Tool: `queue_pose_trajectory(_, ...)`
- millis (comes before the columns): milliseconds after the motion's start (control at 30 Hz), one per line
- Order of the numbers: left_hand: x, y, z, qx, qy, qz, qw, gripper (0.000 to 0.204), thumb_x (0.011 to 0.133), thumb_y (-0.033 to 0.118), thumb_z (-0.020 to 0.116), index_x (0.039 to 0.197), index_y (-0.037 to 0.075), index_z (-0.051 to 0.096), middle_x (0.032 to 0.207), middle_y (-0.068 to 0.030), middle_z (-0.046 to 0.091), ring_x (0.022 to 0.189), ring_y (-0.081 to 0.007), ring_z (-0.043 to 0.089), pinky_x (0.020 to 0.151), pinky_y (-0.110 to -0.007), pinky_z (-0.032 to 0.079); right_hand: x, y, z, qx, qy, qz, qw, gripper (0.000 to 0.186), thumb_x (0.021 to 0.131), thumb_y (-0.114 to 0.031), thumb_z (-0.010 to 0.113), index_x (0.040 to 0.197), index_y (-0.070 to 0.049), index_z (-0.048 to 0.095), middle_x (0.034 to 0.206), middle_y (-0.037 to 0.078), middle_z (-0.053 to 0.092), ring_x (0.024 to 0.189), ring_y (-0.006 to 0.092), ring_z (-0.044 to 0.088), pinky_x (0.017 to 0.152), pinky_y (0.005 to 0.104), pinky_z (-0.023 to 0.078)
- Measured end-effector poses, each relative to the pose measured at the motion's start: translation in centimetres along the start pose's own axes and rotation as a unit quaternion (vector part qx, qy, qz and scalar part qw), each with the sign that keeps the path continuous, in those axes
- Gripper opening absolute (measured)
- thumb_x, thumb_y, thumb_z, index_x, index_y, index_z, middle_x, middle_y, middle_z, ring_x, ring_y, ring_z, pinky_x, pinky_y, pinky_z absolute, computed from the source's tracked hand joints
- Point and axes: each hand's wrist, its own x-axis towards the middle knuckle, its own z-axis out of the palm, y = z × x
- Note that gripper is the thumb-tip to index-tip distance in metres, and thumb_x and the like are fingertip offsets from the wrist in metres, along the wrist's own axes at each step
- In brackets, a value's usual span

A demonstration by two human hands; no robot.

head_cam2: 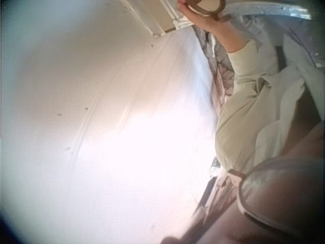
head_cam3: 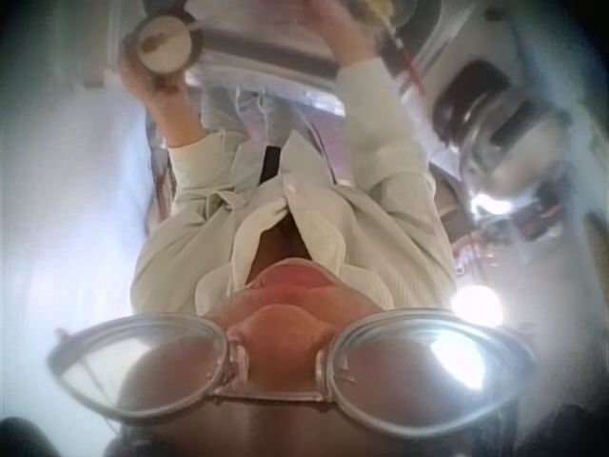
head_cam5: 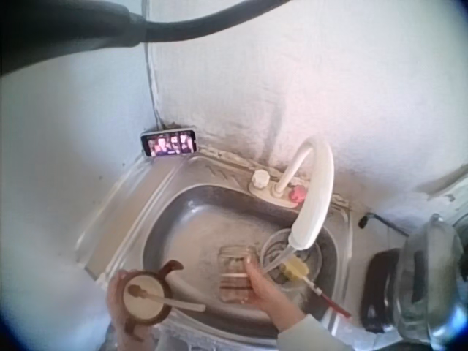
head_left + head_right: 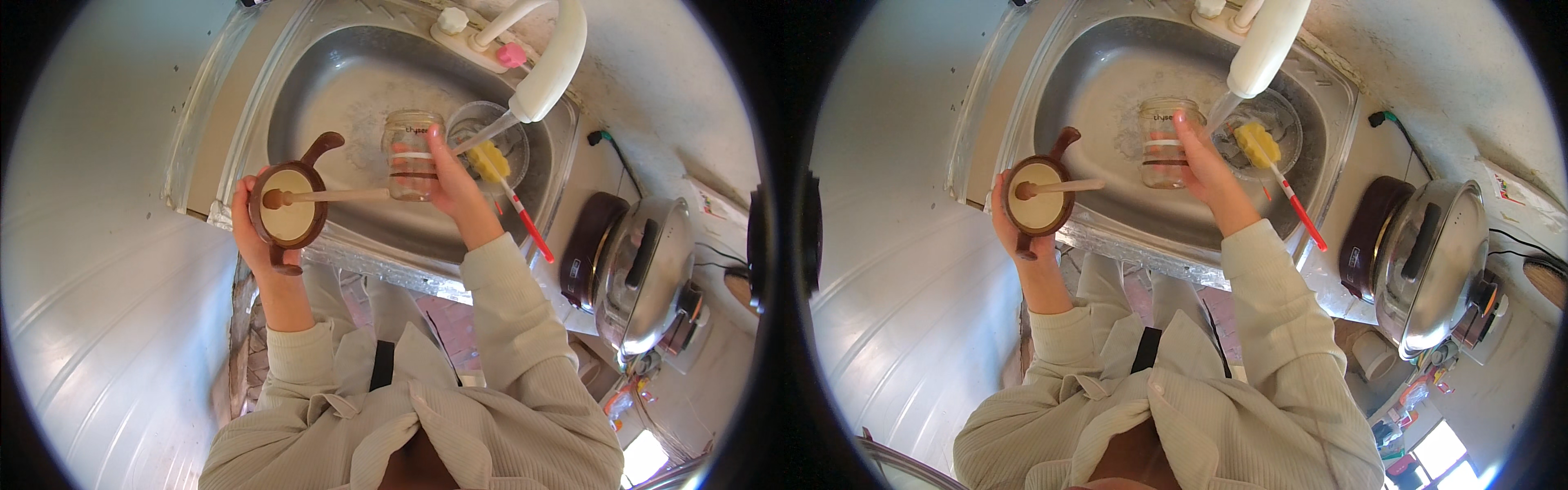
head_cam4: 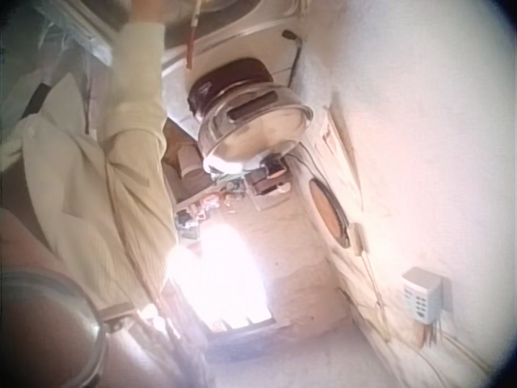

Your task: The person washes a small brown ceramic pot and a clear glass under running water in a kitchen sink. They use a yellow sponge to scrub the pot and glass, rinse them, and handle a wooden spoon inside the pot.

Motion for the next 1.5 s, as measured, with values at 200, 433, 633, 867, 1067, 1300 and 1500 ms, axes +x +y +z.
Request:
queue_pose_trajectory(200, 0.3, -0.1, 0.0, -0.004, -0.015, -0.003, 1.0, 0.019, 0.091, 0.024, 0.043, 0.079, 0.01, 0.049, 0.095, -0.0098, 0.059, 0.091, -0.021, 0.057, 0.082, -0.035, 0.047, -1.5, 0.4, -1.8, -0.169, 0.014, -0.112, 0.979, 0.073, 0.071, -0.03, 0.073, 0.127, -0.005, 0.034, 0.119, 0.011, 0.048, 0.11, 0.0194, 0.046, 0.09, 0.034, 0.039)
queue_pose_trajectory(433, 0.1, 0.0, 0.4, -0.01, -0.015, -0.01, 1.0, 0.018, 0.09, 0.024, 0.045, 0.079, 0.01, 0.049, 0.094, -0.0095, 0.059, 0.091, -0.0207, 0.057, 0.083, -0.035, 0.046, -3.5, 0.0, -1.9, -0.39, 0.121, -0.292, 0.865, 0.088, 0.059, -0.013, 0.081, 0.13, -0.002, 0.029, 0.12, 0.013, 0.046, 0.116, 0.0211, 0.042, 0.095, 0.0328, 0.036)
queue_pose_trajectory(633, -0.2, -0.1, 0.7, -0.005, -0.008, -0.017, 1.0, 0.017, 0.089, 0.023, 0.047, 0.079, 0.01, 0.049, 0.095, -0.0091, 0.059, 0.091, -0.0212, 0.056, 0.083, -0.035, 0.046, -3.6, -0.1, -0.6, -0.335, 0.118, -0.393, 0.848, 0.09, 0.058, -0.005, 0.077, 0.131, -0.002, 0.024, 0.124, 0.015, 0.042, 0.118, 0.0248, 0.04, 0.099, 0.0355, 0.032)
queue_pose_trajectory(867, 0.2, -0.4, -0.2, -0.039, -0.044, -0.011, 0.998, 0.017, 0.089, 0.021, 0.046, 0.089, 0.005, 0.053, 0.094, -0.0103, 0.059, 0.091, -0.022, 0.057, 0.083, -0.036, 0.046, -1.7, 3.2, -1.8, -0.296, 0.125, -0.34, 0.884, 0.086, 0.055, -0.006, 0.08, 0.125, -0.002, 0.031, 0.121, 0.014, 0.044, 0.116, 0.0248, 0.043, 0.096, 0.0358, 0.036)
queue_pose_trajectory(1067, -0.2, -0.3, 0.2, -0.065, -0.043, -0.027, 0.997, 0.018, 0.09, 0.022, 0.044, 0.084, 0.007, 0.051, 0.094, -0.0089, 0.058, 0.091, -0.0214, 0.056, 0.083, -0.036, 0.045, -1.4, 3.6, -2.5, -0.354, 0.1, -0.263, 0.892, 0.09, 0.056, 0.002, 0.076, 0.129, -0.002, 0.023, 0.125, 0.015, 0.04, 0.119, 0.025, 0.039, 0.097, 0.0347, 0.036)
queue_pose_trajectory(1300, -0.8, 0.0, 0.6, -0.067, -0.016, -0.024, 0.997, 0.017, 0.09, 0.021, 0.044, 0.08, 0.008, 0.049, 0.092, -0.0085, 0.058, 0.087, -0.0209, 0.056, 0.08, -0.035, 0.046, -1.5, 2.9, -2.1, -0.389, 0.106, -0.323, 0.856, 0.085, 0.058, -0.012, 0.078, 0.127, 0.0, 0.03, 0.121, 0.015, 0.044, 0.116, 0.0232, 0.042, 0.094, 0.0336, 0.037)
queue_pose_trajectory(1500, -0.7, -0.3, 0.0, -0.076, -0.025, -0.023, 0.997, 0.015, 0.089, 0.02, 0.046, 0.083, 0.007, 0.051, 0.093, -0.0085, 0.058, 0.087, -0.0201, 0.056, 0.079, -0.034, 0.047, -2.5, 2.5, -1.0, -0.293, 0.104, -0.325, 0.893, 0.086, 0.058, -0.01, 0.079, 0.127, 0.001, 0.03, 0.123, 0.016, 0.042, 0.114, 0.0246, 0.044, 0.094, 0.0326, 0.037)
